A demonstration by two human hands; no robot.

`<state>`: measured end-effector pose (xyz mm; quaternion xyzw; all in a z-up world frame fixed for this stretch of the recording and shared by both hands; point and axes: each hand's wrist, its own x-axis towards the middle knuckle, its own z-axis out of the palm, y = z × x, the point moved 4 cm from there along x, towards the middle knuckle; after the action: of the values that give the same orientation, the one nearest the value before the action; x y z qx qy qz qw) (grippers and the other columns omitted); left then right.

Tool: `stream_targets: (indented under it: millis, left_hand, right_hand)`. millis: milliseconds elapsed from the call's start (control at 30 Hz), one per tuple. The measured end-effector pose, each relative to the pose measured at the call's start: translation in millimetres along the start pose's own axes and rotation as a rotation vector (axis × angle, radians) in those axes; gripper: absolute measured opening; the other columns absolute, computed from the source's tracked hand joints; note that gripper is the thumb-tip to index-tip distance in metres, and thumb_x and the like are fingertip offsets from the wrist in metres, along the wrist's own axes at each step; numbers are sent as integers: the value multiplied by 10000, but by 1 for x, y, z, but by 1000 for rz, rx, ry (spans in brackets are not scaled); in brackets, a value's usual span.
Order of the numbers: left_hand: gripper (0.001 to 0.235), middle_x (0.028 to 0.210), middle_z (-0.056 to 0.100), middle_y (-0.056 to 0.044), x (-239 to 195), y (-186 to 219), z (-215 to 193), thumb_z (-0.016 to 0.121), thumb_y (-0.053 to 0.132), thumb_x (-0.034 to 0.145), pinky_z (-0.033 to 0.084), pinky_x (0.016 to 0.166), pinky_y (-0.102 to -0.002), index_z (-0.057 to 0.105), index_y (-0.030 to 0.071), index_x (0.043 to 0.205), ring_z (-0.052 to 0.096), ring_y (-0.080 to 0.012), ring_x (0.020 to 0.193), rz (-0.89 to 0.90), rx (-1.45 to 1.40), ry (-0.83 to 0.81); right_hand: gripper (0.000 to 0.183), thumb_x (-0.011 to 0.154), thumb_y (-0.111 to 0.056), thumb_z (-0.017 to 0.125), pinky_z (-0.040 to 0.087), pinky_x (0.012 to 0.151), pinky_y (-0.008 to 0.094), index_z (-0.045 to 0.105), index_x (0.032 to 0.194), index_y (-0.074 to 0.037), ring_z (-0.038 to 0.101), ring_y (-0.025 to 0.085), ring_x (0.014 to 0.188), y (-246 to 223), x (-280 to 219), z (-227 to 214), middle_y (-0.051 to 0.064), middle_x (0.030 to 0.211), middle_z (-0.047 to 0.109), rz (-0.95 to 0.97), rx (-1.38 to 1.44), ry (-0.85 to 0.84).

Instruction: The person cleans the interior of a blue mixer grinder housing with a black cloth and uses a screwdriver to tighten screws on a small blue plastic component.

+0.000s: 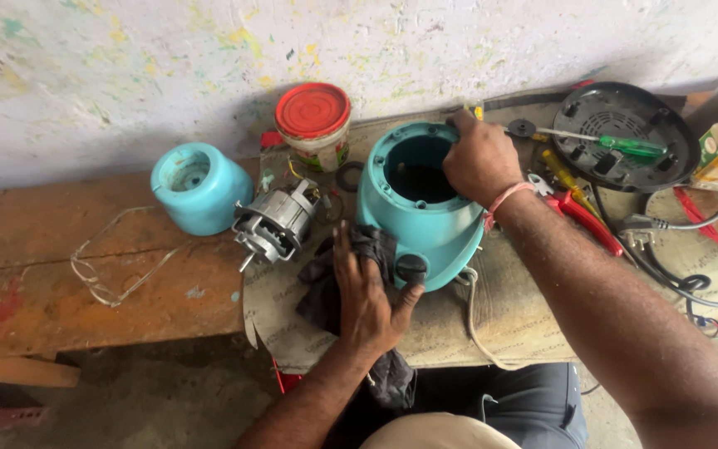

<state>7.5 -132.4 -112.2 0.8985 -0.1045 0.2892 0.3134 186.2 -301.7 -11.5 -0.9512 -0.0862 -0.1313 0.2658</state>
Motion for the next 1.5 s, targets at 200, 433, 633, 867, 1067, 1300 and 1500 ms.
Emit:
stream_targets:
  millis: [200,433,633,867,1067,1300,1500]
  left_hand:
    - [1014,1685,176,-390,59,-29,12,445,734,1002,151,1289,-681,315,-113,1544,148,-540,1592,-82,25,25]
    - [1023,1622,242,-365,41,-5,-3,458,759,918,159,1240,-703,451,-99,1476,223,-537,1537,92,110,57]
    - [720,1580,305,-306,14,25,-19,560,664,902,165,1172,-737,699,-39,968,250,-536,1487,82,202,-157]
    - [161,1582,457,-115,1,8,-66,709,144,986,361,1279,-505,785,81,1112,433,-352,1504,47,-265,164]
    - [259,1506,556,-112,-12,20,-119,599,90,1048,414,1209,-369,701,69,1286,527,-225,1406,-11,-937,-29]
    - [314,1233,714,-54,2,47,-97,569,40,1016,511,1064,-348,676,32,1311,644,-152,1156,-211,-1264,-244]
    - [188,1072,753,-139,-1,32,-85,649,66,1016,593,849,-351,752,5,1162,709,-181,936,-323,-1160,-206]
  right_hand:
    - [370,851,-69,563,560,838,531,690,1197,-90,708,465,885,8,3,5,278,927,724,-2,0,17]
    - [359,858,-79,565,536,867,550,691,1194,-90,683,482,938,8,3,6,284,962,716,1,-3,33]
    - [349,869,-88,571,533,881,542,689,1198,-94,675,485,961,2,1,3,286,996,713,19,-15,-8]
    - [234,956,-138,661,564,910,453,690,1154,-18,713,382,1017,-2,-15,-21,230,1100,743,-199,218,361]
    - [400,1086,-292,498,556,1010,367,602,1315,19,699,239,1133,-21,-142,-56,133,1213,712,-419,844,213]
    - [642,932,-359,751,457,1021,386,504,1367,43,563,214,1208,-39,-208,-7,144,1314,617,-366,1213,-485]
    - [335,974,-270,644,528,752,436,750,1038,41,580,305,770,21,-224,3,220,837,709,97,399,-746]
